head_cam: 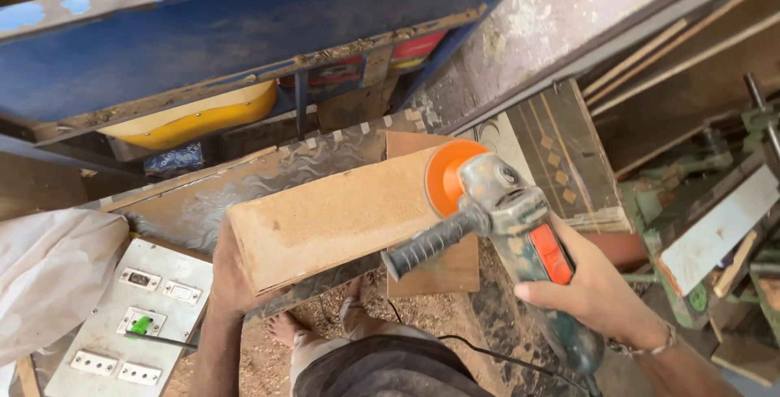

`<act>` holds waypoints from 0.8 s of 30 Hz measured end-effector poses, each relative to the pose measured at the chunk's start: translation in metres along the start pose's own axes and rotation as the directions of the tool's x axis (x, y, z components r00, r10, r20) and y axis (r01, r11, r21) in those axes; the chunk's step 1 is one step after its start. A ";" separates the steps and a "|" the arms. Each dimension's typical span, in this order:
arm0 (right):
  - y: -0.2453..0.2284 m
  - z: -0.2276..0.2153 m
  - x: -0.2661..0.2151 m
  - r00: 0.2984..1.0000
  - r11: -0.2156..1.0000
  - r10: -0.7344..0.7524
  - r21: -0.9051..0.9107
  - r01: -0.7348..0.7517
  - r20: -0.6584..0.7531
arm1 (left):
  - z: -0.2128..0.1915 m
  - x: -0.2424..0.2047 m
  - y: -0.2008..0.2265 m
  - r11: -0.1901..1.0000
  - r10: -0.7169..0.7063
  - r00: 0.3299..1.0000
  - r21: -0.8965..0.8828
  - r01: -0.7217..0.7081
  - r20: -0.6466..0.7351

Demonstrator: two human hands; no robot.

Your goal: Sand the edges and surfaces of a small wooden box using an angle grinder with a sanding disc.

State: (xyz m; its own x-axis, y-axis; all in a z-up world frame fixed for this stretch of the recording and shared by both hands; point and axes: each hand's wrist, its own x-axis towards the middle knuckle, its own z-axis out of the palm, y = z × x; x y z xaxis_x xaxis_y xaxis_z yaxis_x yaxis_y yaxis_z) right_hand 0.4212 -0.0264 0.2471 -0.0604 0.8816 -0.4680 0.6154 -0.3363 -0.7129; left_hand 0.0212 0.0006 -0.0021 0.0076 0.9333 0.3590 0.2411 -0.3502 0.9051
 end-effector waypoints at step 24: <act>0.008 -0.010 -0.018 0.981 0.980 0.195 -0.031 -0.195 -0.021 | 0.001 -0.004 -0.001 0.999 -0.054 0.998 -0.002 0.054 -0.014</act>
State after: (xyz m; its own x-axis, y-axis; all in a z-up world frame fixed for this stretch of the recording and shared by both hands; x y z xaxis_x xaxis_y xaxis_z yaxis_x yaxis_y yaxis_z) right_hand 0.4348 -0.0419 0.2550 0.0772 0.8061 -0.5867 0.6394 -0.4915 -0.5913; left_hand 0.0216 -0.0024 -0.0046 -0.0194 0.9496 0.3130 0.2389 -0.2996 0.9237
